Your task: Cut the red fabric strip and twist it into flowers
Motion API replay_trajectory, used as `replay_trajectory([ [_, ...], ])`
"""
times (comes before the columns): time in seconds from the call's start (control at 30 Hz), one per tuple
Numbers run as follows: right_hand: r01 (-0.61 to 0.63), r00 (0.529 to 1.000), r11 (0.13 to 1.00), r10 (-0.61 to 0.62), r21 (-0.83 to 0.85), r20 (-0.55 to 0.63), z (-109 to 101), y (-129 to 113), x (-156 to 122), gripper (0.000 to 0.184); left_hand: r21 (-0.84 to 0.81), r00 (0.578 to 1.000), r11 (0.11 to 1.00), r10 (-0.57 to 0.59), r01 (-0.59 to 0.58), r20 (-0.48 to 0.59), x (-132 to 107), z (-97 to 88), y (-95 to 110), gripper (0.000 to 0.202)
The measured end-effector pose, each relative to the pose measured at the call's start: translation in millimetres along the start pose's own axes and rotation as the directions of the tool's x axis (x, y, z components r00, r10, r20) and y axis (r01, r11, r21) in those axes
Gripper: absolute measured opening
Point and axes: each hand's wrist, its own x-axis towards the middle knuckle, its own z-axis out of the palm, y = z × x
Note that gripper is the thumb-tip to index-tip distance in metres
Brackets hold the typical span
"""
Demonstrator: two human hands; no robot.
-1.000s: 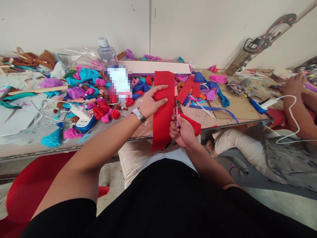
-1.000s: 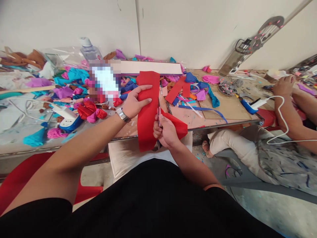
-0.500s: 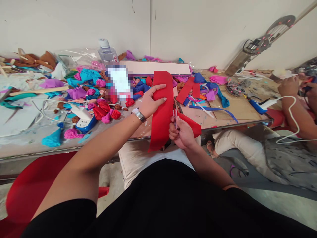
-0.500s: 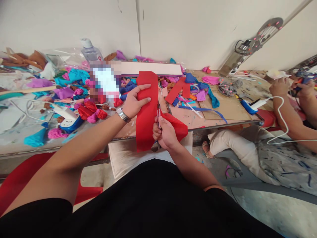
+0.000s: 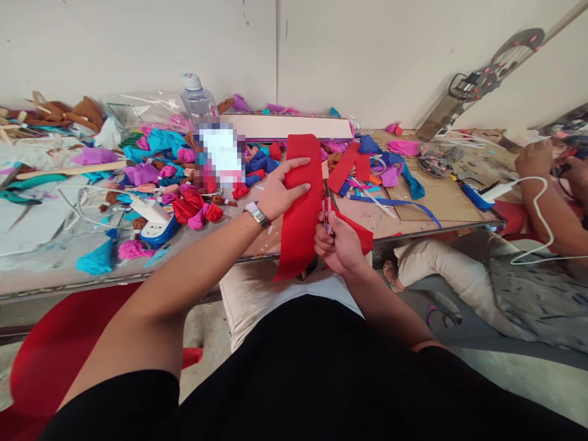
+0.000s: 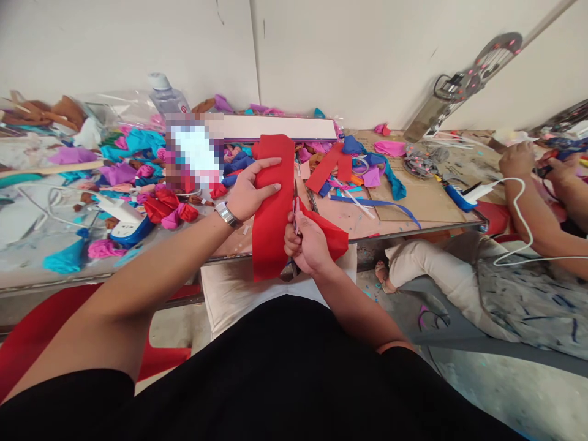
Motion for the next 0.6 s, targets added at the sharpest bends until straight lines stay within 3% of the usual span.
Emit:
replay_trajectory([
  [0.6,0.003,1.000,0.999,-0.003,-0.037,-0.021,-3.1,3.6,5.1,0.036,0.035,1.000,0.999,0.021,-0.021,0.023,0.9,-1.6,-4.2,0.061],
])
